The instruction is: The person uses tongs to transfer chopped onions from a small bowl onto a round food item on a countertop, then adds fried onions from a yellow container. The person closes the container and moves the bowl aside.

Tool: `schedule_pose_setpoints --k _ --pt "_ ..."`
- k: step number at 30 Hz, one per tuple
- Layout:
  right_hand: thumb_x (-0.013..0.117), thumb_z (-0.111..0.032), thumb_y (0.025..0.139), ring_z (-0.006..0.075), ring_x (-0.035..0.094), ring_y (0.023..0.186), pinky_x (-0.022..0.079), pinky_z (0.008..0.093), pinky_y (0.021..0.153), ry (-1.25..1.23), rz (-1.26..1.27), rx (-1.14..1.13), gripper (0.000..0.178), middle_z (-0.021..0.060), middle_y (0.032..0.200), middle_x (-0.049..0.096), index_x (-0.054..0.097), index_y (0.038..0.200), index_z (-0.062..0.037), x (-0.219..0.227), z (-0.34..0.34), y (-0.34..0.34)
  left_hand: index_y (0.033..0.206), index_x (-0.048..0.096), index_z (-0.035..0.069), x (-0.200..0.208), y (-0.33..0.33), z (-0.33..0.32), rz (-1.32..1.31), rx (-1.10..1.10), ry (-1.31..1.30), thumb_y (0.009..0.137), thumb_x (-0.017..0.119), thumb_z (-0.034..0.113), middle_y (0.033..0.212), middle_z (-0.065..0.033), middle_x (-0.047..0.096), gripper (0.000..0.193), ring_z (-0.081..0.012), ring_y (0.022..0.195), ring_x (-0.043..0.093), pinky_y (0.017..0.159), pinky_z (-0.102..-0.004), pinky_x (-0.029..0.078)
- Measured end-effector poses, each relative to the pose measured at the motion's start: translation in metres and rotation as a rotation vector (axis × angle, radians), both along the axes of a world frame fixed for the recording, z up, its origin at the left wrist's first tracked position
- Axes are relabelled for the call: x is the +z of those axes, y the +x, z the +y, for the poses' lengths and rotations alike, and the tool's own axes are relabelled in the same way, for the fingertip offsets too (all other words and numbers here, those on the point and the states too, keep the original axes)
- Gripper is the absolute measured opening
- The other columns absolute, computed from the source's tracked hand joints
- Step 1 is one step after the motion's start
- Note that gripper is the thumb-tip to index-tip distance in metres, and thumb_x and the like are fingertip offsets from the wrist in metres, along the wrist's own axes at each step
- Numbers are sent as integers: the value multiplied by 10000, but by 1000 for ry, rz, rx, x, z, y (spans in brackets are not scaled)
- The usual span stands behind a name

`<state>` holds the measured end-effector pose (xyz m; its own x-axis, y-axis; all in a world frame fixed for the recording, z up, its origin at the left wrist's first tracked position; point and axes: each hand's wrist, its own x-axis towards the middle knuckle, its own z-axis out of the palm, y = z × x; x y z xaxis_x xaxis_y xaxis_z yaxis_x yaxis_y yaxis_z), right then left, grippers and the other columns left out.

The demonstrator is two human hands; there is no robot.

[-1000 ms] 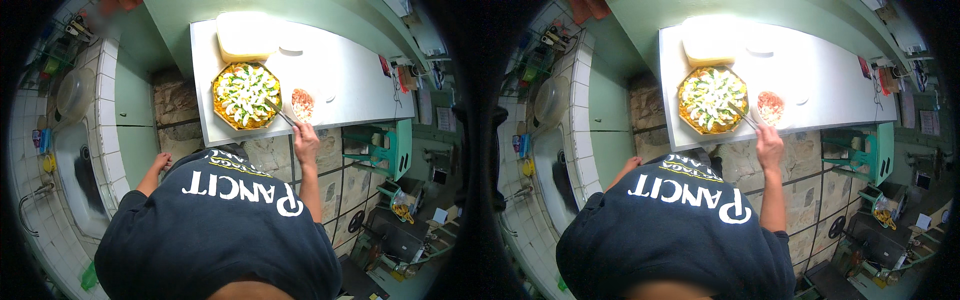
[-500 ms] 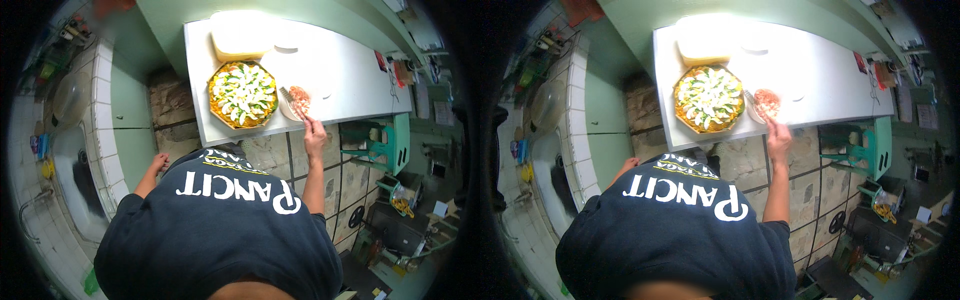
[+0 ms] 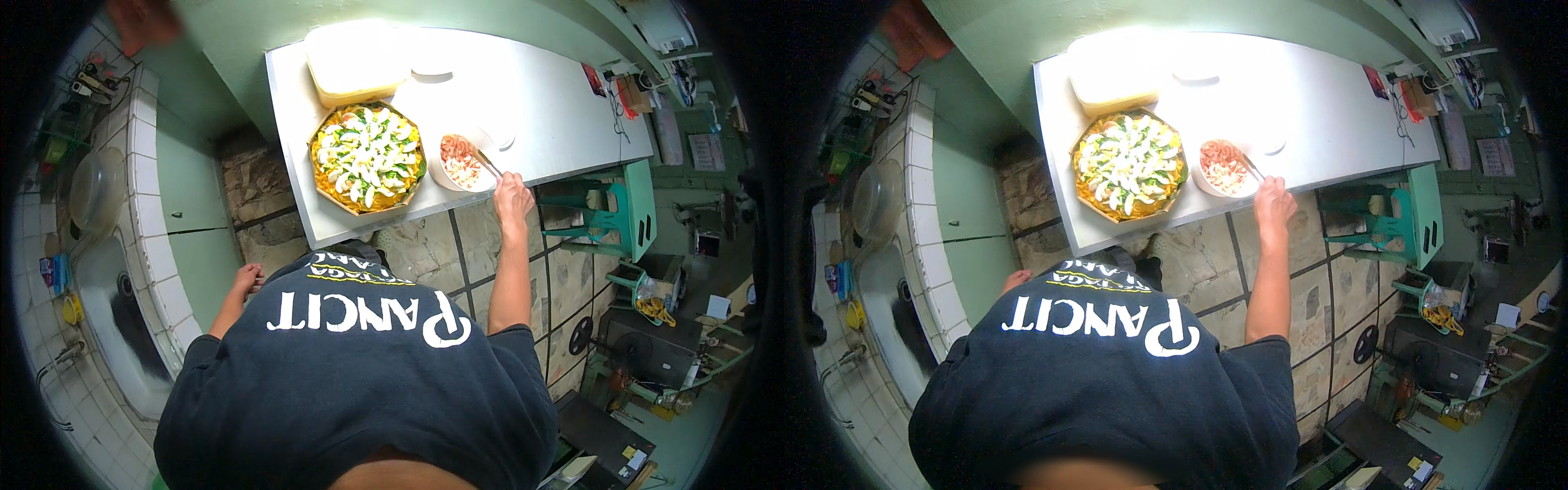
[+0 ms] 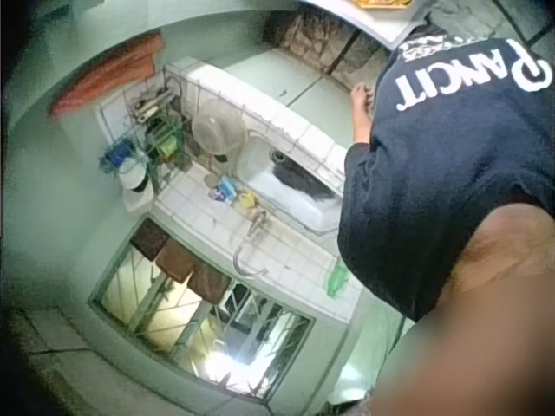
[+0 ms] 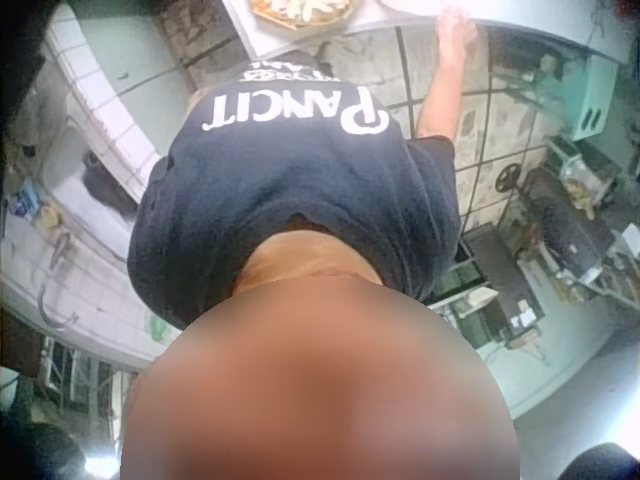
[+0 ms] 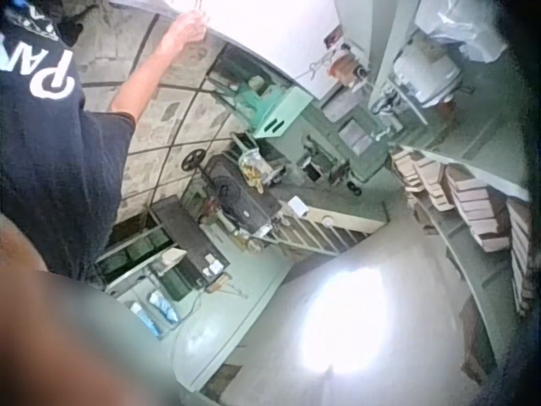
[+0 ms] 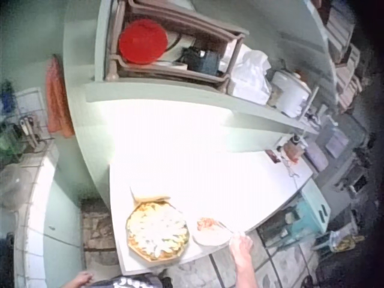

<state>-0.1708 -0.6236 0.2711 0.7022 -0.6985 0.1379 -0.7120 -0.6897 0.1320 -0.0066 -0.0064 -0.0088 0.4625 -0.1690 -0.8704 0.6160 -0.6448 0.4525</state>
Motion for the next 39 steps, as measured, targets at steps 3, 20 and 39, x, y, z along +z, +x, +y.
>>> schedule_pose_setpoints --k 3,20,39 --pt "526 -245 915 366 655 807 517 491 703 46 17 26 203 128 954 637 648 906 -83 3 -8 0 1194 582 190 0 -1 1 -9 -6 6 951 509 324 903 31 616 287 -127 722 578 609 -314 457" --pt "557 -262 912 316 650 836 492 396 749 525 -438 159 237 146 901 674 686 971 -72 -14 83 29 1157 589 198 -17 0 6 6 21 14 942 533 333 908 43 623 260 -112 709 580 593 -324 447" --pt "554 -246 905 383 657 811 525 496 703 25 -18 -69 217 138 970 637 659 896 -56 16 1 -18 1170 604 201 -37 1 22 -30 -2 -74 945 521 335 900 20 624 274 -119 714 568 593 -306 424"
